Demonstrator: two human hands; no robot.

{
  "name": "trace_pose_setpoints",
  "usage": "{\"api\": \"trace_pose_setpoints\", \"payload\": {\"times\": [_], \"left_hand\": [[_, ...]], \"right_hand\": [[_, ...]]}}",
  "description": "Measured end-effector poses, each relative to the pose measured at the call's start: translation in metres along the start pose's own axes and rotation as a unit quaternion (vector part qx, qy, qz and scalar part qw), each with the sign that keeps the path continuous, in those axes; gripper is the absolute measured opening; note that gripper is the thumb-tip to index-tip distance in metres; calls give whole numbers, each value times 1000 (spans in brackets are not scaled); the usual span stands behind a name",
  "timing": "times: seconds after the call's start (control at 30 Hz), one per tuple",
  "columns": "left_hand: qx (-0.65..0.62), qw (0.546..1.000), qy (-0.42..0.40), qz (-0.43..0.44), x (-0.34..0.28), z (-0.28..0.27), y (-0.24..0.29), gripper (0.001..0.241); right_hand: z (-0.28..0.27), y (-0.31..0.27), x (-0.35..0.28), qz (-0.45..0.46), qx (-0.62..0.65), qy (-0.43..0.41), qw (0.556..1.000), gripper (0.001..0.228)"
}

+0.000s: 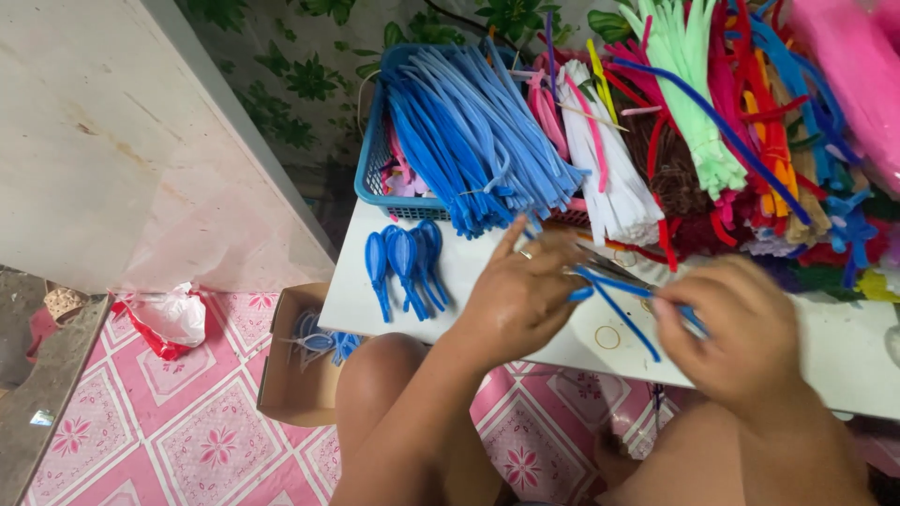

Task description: The person sits on the floor and repeatedly folds blue pipe cleaners in half, secures them with rubber bands, and cuts the folded ends with scissors. The finished pieces are placed on the table.

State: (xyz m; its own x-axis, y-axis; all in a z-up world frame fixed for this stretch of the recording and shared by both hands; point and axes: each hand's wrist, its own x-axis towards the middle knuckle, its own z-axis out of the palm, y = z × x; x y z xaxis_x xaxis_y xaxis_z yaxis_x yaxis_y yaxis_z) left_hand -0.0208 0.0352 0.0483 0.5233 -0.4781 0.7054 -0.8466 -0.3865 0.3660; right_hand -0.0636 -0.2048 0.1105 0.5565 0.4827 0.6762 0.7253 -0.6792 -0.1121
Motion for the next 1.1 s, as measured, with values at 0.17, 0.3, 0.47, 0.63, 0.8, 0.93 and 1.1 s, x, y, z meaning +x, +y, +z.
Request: {"api": "trace_pose_setpoints", "payload": {"times": [0.17, 0.3, 0.47, 0.63, 0.8, 0.93, 1.1], "left_hand": [[-111, 992, 40, 50, 3, 13, 64, 22], [-149, 988, 29, 43, 2, 13, 103, 34], [-308, 949, 9, -58, 4, 10, 95, 21], [-519, 832, -13, -197, 4, 22, 63, 16], [-478, 806, 43, -345, -1, 23, 39, 21], [-453, 824, 43, -337, 0, 16, 37, 22], [-285, 916, 45, -280, 0, 16, 35, 23]], "right_hand": [[-32, 11, -52, 100, 56, 137, 984, 13], [-16, -6, -67, 248, 409, 238, 845, 54], [0, -32, -49, 278, 375, 173, 867, 17], [9, -13, -42, 293, 408, 247, 829, 15], [5, -32, -24, 233, 201, -25, 951, 8], [10, -41, -17, 221, 176, -33, 959, 11], [17, -39, -16, 218, 151, -37, 963, 9]]}}
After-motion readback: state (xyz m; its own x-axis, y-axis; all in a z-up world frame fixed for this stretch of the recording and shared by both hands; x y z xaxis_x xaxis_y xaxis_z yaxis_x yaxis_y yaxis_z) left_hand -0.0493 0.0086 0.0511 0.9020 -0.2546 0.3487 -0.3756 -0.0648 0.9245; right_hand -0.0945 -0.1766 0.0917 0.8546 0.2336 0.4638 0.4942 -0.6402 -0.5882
